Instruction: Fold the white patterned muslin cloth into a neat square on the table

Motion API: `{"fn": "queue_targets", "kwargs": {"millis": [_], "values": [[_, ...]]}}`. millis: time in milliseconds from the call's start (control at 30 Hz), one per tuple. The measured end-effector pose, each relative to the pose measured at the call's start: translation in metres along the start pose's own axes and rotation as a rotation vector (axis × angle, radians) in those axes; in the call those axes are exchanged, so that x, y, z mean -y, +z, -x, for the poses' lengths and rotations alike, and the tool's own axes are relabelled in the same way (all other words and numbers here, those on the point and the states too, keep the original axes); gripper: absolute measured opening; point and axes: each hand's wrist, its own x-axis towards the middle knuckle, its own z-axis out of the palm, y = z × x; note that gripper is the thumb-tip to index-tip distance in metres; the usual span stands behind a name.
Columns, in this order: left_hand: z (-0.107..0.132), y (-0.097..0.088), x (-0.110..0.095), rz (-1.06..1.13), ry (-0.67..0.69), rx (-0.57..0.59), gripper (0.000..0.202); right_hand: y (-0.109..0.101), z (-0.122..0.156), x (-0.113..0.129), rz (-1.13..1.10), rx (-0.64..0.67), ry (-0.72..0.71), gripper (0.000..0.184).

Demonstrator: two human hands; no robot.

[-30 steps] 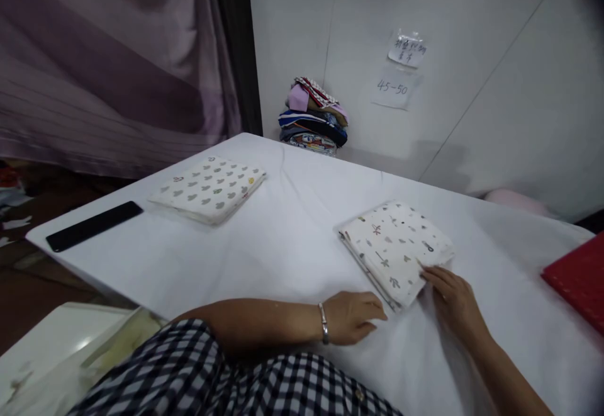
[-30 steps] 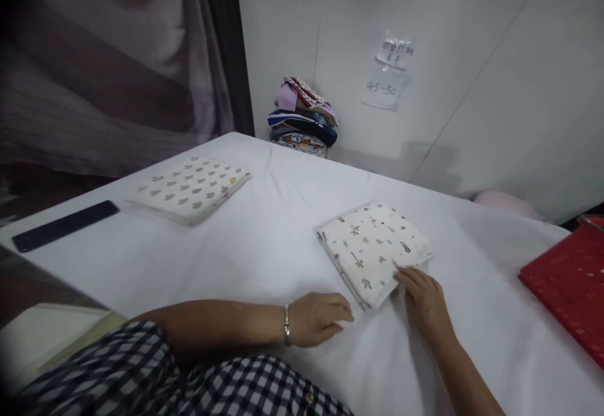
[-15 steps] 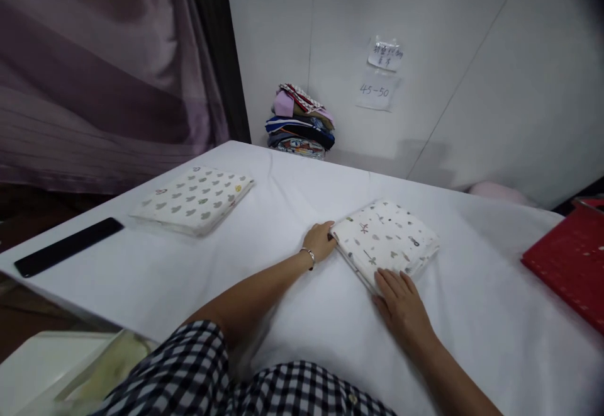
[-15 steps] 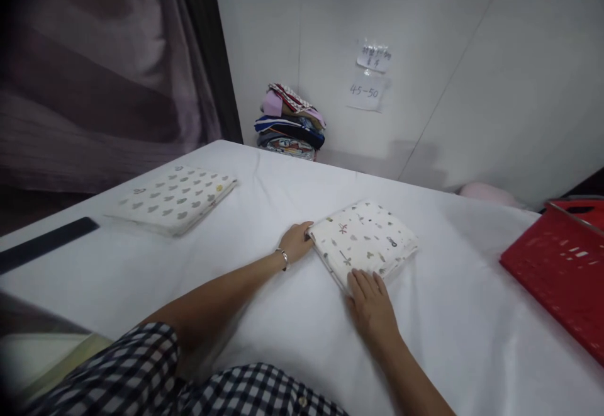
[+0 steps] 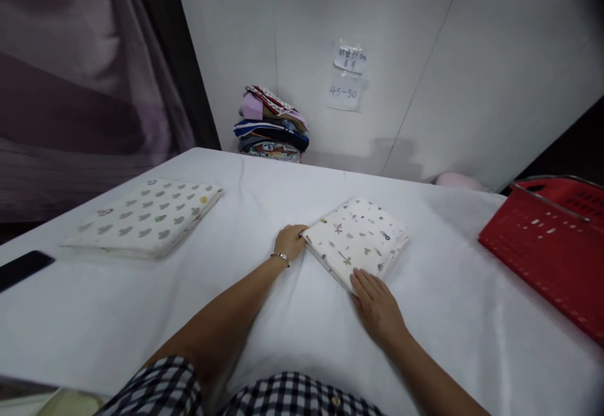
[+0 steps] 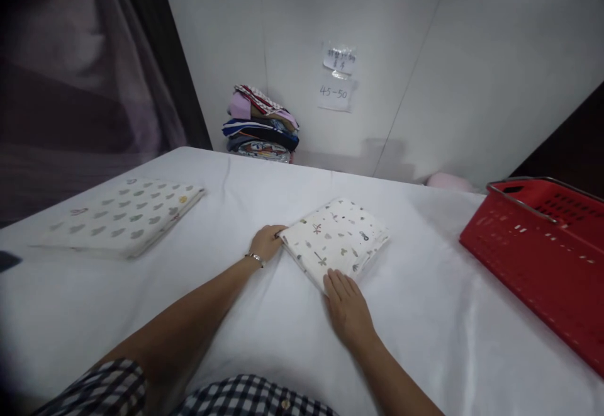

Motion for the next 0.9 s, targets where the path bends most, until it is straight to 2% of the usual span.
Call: {"fn": "queue_targets", "kwargs": {"millis": [133,267,400,533,700,800,900], "values": [[0.001,-0.001,0.000,-0.050,0.069,0.064,0.031,0.001,0.001,0.001,-0.025,-0.009,0.007,0.041],[0.005,0.000,-0.002,-0.038,0.196,0.081,0.045,-0.001,-0.001,0.002,-0.036,-0.006,0.030,0.041],[0.000,0.000,-0.005,0.022,0.130,0.119,0.046,-0.006,-0.009,0.005,-0.054,0.038,0.055,0.040],[-0.014,0.001,-0.001,0.084,0.071,0.038,0.049,-0.005,-0.018,0.010,-0.094,0.079,0.046,0.043],[-0.025,0.000,0.011,0.034,0.001,0.103,0.048,0.001,-0.022,0.017,-0.134,0.059,0.011,0.047],[-0.020,-0.005,0.005,-0.034,0.052,0.113,0.049,-0.002,-0.021,0.018,-0.189,0.085,0.021,0.048],[0.000,-0.012,-0.015,-0.086,0.221,0.087,0.053,-0.011,-0.022,0.009,-0.334,0.096,0.013,0.051]]}}
